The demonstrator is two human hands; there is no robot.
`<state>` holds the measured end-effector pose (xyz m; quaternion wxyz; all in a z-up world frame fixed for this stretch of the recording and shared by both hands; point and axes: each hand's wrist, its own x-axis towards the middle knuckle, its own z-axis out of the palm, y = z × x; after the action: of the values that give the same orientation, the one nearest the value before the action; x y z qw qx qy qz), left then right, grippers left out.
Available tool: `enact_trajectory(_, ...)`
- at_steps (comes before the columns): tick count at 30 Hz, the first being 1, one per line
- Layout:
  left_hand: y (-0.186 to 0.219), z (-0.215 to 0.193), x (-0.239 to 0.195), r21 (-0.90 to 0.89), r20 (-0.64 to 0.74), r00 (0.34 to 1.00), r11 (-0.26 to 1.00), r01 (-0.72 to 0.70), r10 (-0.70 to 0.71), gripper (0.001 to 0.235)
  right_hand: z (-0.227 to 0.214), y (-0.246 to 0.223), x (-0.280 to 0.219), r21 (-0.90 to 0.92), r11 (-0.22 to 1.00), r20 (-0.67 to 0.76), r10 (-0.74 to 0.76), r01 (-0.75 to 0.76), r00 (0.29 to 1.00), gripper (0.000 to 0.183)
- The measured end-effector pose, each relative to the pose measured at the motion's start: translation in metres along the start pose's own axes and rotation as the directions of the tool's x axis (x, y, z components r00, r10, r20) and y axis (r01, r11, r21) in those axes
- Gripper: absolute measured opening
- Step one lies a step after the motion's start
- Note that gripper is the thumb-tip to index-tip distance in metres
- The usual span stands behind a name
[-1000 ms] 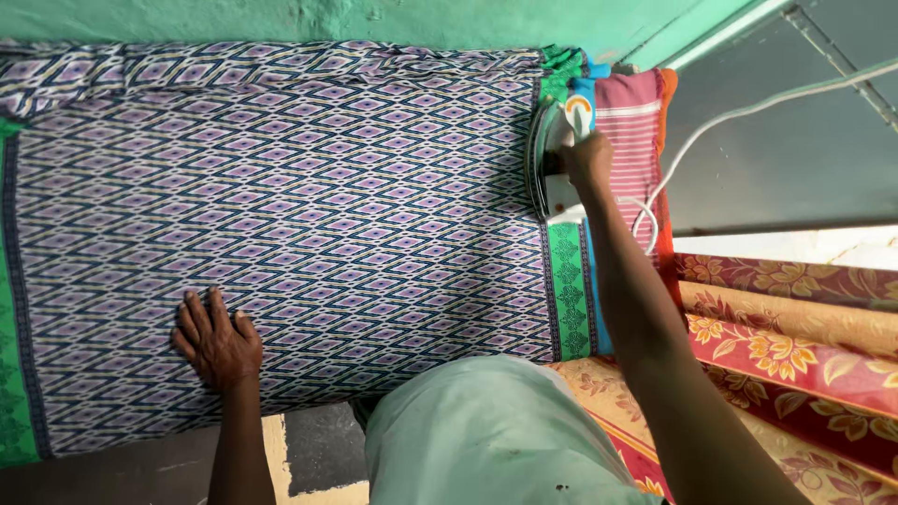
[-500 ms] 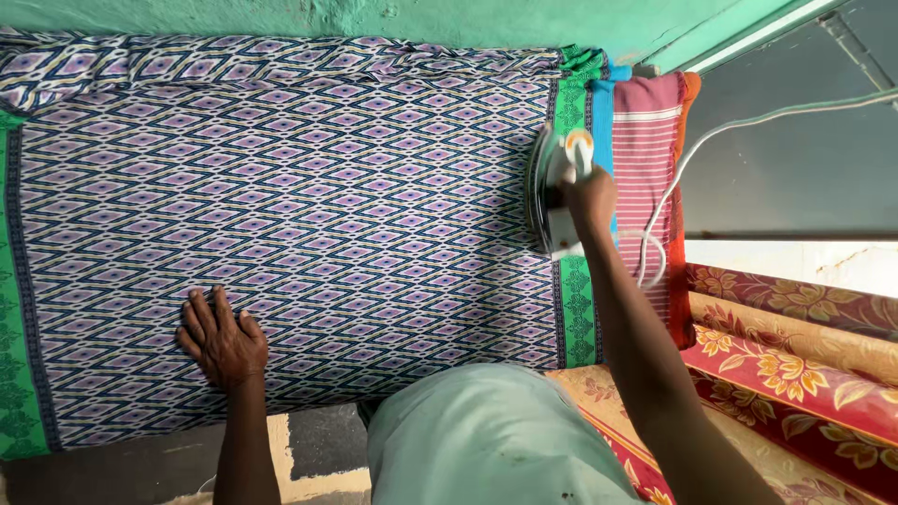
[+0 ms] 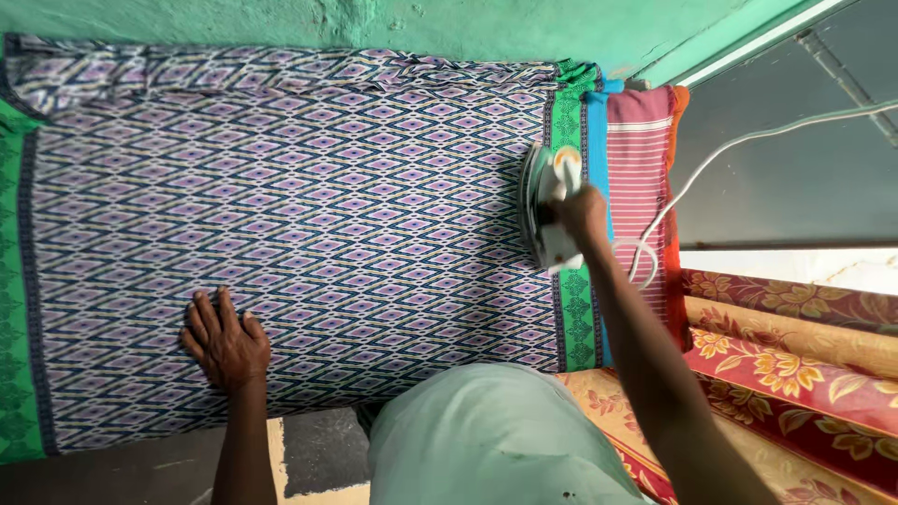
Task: The person irons a patterned fabric by hand, sliding the iron across the surface while using their other hand to hold the cloth flat.
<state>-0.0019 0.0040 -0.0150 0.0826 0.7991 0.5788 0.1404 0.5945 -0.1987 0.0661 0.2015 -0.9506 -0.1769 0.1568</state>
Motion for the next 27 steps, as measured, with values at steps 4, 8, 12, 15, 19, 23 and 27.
enact_trajectory(4, -0.004, 0.001, -0.001, -0.006, 0.004, 1.0, 1.0, 0.006, -0.006, 0.058, 0.003, 0.013, -0.071, -0.078, 0.979, -0.1, -0.196, 0.189, 0.976, 0.044)
enact_trajectory(8, -0.004, 0.002, 0.0, -0.003, 0.01, 1.0, 1.0, 0.01, -0.01, 0.059, 0.001, -0.002, -0.086, -0.001, 1.0, -0.065, -0.018, 0.018, 0.998, 0.041)
enact_trajectory(12, -0.006, 0.003, -0.004, -0.021, 0.016, 1.0, 1.0, 0.013, -0.013, 0.057, 0.01, -0.009, -0.035, -0.124, 0.987, -0.124, -0.119, 0.103, 0.985, 0.045)
enact_trajectory(15, -0.007, 0.006, 0.0, 0.016, -0.016, 1.0, 1.0, 0.002, -0.002, 0.06, 0.024, -0.025, 0.027, -0.115, 0.976, -0.204, -0.206, 0.186, 0.957, 0.034)
enact_trajectory(19, -0.005, 0.003, 0.001, 0.062, -0.002, 1.0, 0.998, 0.019, -0.019, 0.059, 0.034, -0.043, 0.067, -0.018, 0.968, -0.265, -0.247, 0.252, 0.932, 0.036)
enact_trajectory(23, -0.004, 0.002, 0.001, 0.064, -0.014, 1.0, 0.998, 0.008, -0.007, 0.056, 0.022, -0.047, 0.059, -0.067, 0.969, -0.136, -0.246, 0.239, 0.96, 0.041)
enact_trajectory(27, -0.001, -0.001, -0.001, 0.051, 0.001, 1.0, 0.999, 0.005, -0.005, 0.057, 0.016, -0.022, -0.012, -0.052, 0.985, 0.02, -0.166, 0.167, 0.986, 0.042)
